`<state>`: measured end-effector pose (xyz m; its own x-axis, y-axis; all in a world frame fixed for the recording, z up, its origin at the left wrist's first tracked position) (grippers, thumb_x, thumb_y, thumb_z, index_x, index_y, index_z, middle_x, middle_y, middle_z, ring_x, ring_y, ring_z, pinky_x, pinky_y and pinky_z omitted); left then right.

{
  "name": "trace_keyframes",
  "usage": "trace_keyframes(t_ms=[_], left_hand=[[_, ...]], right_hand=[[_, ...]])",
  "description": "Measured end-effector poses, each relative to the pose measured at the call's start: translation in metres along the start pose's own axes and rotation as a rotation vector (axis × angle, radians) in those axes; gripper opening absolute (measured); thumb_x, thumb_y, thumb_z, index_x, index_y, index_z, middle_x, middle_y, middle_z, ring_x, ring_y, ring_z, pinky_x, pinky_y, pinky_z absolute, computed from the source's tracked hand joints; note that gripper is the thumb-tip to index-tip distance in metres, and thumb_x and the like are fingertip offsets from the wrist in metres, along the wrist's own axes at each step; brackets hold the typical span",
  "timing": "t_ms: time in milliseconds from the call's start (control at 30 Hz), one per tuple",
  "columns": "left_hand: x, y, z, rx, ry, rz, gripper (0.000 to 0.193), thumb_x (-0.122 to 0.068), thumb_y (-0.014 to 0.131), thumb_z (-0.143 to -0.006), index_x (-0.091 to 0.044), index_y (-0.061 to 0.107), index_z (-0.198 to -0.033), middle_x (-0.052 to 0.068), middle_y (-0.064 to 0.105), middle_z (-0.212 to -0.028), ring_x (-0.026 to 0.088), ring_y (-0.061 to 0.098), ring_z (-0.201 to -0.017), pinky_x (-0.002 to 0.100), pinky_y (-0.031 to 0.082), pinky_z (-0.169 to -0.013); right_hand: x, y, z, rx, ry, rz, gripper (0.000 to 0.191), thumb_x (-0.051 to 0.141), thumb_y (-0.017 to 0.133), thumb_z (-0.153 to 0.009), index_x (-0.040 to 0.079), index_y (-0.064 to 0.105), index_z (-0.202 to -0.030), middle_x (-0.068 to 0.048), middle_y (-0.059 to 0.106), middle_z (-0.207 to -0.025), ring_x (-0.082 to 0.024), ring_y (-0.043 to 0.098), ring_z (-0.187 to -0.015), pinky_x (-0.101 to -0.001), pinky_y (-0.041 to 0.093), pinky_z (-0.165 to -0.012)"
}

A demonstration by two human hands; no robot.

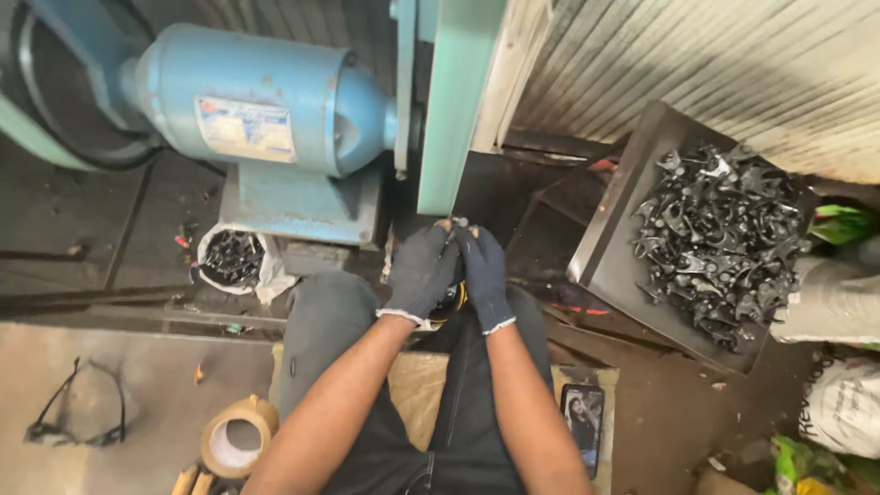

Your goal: The person sits at a grinding station and repeatedly presses small metal parts against a belt grinder, creating sparks. They handle the parts one at a time, repositioning them to grind different edges, and place finished pieces into a nearby tray.

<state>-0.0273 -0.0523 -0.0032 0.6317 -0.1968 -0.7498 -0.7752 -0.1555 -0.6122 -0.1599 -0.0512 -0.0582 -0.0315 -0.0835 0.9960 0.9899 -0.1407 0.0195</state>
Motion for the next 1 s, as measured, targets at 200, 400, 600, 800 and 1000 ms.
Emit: trace_keyframes(t_ms=[200, 400, 600, 800, 1000], left_hand=[[0.006, -0.043, 0.026, 0.276, -0.226, 0.101, 0.033, -0.023, 0.062, -0.098, -0.011, 0.073, -0.126, 0.020, 0.073, -0.110, 0.037, 0.068, -0.101, 0.043, 0.053, -0.083], [-0.005, -0.065, 0.017, 0.157, -0.469, 0.284, 0.037, -0.037, 0.065, -0.093, -0.007, 0.074, -0.114, 0.014, 0.079, -0.099, 0.027, 0.077, -0.090, 0.037, 0.056, -0.080], [0.015, -0.040, 0.005, 0.215, -0.158, -0.049, 0.037, -0.035, 0.057, -0.100, -0.003, 0.074, -0.100, 0.023, 0.072, -0.094, 0.043, 0.068, -0.087, 0.051, 0.050, -0.074], [0.038, -0.022, -0.007, 0.182, -0.354, -0.083, 0.039, -0.038, 0.055, -0.101, -0.004, 0.073, -0.095, 0.024, 0.071, -0.093, 0.045, 0.067, -0.090, 0.053, 0.051, -0.076], [0.020, -0.028, -0.002, 0.172, -0.250, 0.031, 0.037, -0.035, 0.054, -0.100, -0.002, 0.071, -0.101, 0.025, 0.070, -0.093, 0.044, 0.068, -0.089, 0.053, 0.051, -0.075]], right_hand=[[0.016, 0.005, 0.036, 0.078, 0.166, -0.104, 0.022, 0.021, 0.062, -0.102, 0.000, 0.071, -0.103, -0.001, 0.067, -0.082, -0.010, 0.058, -0.072, -0.0272, 0.046, -0.065], [0.024, 0.009, 0.046, 0.096, 0.067, -0.148, 0.017, 0.018, 0.065, -0.099, 0.001, 0.068, -0.101, 0.000, 0.066, -0.085, -0.009, 0.057, -0.077, -0.0275, 0.047, -0.068], [0.012, 0.016, 0.021, 0.126, 0.028, 0.086, 0.019, 0.019, 0.064, -0.099, 0.001, 0.068, -0.098, -0.002, 0.066, -0.082, -0.008, 0.058, -0.077, -0.0275, 0.048, -0.070], [0.007, 0.025, -0.018, 0.197, 0.098, 0.104, 0.021, 0.020, 0.064, -0.098, -0.001, 0.068, -0.101, -0.004, 0.067, -0.080, -0.010, 0.058, -0.073, -0.0298, 0.048, -0.067], [0.016, 0.017, -0.002, 0.126, 0.058, 0.069, 0.021, 0.019, 0.060, -0.097, 0.000, 0.067, -0.104, -0.004, 0.069, -0.083, -0.013, 0.062, -0.073, -0.0303, 0.048, -0.067]])
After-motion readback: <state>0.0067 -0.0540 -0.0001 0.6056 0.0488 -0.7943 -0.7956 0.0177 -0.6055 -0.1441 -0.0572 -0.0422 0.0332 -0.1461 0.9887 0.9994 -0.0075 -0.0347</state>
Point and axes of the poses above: each hand's wrist, its own z-axis away from the middle knuckle, its own y-axis out of the palm, x = y × z, the point moved 3 cm from there along -z, towards the middle knuckle
